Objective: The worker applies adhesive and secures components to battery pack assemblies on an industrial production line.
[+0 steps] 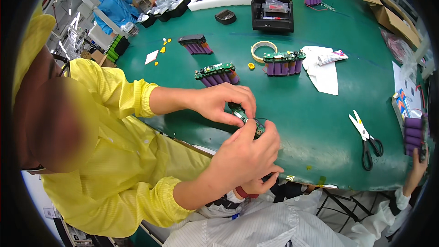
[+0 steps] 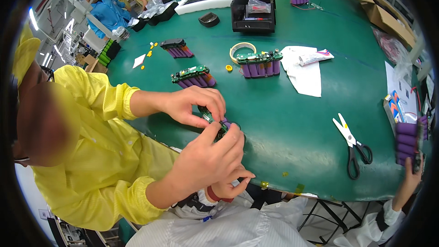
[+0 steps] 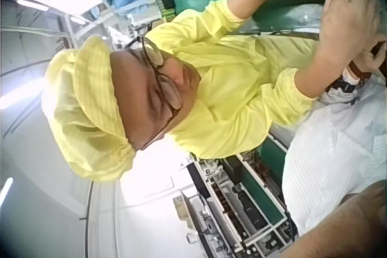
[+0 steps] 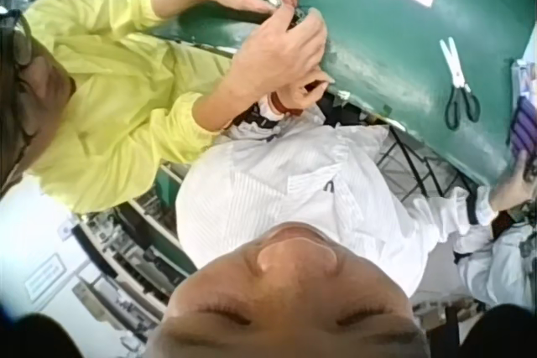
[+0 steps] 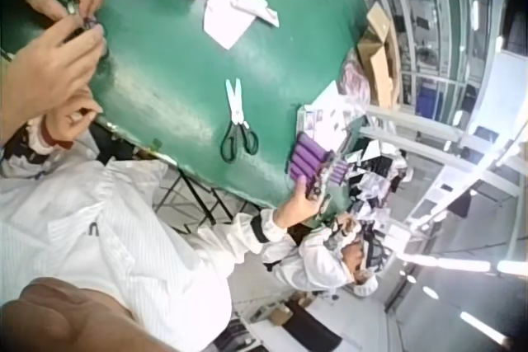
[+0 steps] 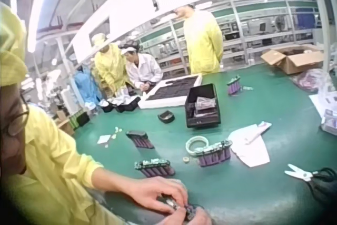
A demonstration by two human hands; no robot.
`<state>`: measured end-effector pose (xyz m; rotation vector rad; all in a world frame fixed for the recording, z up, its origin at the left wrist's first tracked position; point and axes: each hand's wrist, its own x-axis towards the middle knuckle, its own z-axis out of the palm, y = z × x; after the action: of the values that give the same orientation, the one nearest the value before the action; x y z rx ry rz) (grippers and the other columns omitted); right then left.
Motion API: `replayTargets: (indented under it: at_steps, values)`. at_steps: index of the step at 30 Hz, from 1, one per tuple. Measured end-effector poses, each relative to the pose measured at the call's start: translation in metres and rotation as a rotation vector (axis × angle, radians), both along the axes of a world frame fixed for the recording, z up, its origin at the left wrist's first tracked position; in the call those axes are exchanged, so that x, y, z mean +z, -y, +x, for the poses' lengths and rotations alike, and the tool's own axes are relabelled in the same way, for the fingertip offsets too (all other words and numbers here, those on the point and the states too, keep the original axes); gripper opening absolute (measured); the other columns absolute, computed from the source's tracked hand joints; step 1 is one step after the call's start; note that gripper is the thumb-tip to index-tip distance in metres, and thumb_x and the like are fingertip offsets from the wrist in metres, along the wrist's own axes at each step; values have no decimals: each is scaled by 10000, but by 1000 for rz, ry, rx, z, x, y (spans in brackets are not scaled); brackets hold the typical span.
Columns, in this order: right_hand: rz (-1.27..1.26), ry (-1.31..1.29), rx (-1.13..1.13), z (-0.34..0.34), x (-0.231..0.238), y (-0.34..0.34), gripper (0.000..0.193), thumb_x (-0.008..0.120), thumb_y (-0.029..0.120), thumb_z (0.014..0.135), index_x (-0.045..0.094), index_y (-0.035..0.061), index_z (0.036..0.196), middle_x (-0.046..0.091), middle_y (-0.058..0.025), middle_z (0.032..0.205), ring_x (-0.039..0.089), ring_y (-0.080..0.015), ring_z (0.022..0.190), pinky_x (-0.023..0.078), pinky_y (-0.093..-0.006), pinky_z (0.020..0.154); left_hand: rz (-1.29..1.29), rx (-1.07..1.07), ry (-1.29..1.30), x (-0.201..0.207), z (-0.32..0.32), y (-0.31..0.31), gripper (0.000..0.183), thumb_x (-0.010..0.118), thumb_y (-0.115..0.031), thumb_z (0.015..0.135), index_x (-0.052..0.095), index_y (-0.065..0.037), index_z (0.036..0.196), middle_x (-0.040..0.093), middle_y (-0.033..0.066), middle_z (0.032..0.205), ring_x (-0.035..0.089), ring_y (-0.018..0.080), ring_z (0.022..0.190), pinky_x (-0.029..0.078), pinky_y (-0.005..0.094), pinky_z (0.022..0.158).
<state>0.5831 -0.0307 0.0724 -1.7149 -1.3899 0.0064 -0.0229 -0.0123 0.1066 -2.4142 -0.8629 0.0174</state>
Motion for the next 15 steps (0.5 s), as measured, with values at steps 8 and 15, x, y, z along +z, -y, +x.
replayTargets:
  at_steps: [8,15]
  values:
    - [-392,-376,556,-245,4,-50,385,748,-23,653,622,-39,1017,634,-24,864,576,-97,788,472,-248,730,-712,102,1141,-119,18,57,197,663,-154,785,671,-33,940,609,92,894,556,223,844,449,316,708]
    - [-477,-379,712,-292,-7,-70,296,772,-49,652,660,-25,925,662,-22,772,582,-80,692,469,-227,640,-716,-28,1442,-117,32,54,176,631,43,760,667,-11,924,612,67,698,544,182,606,417,295,557]
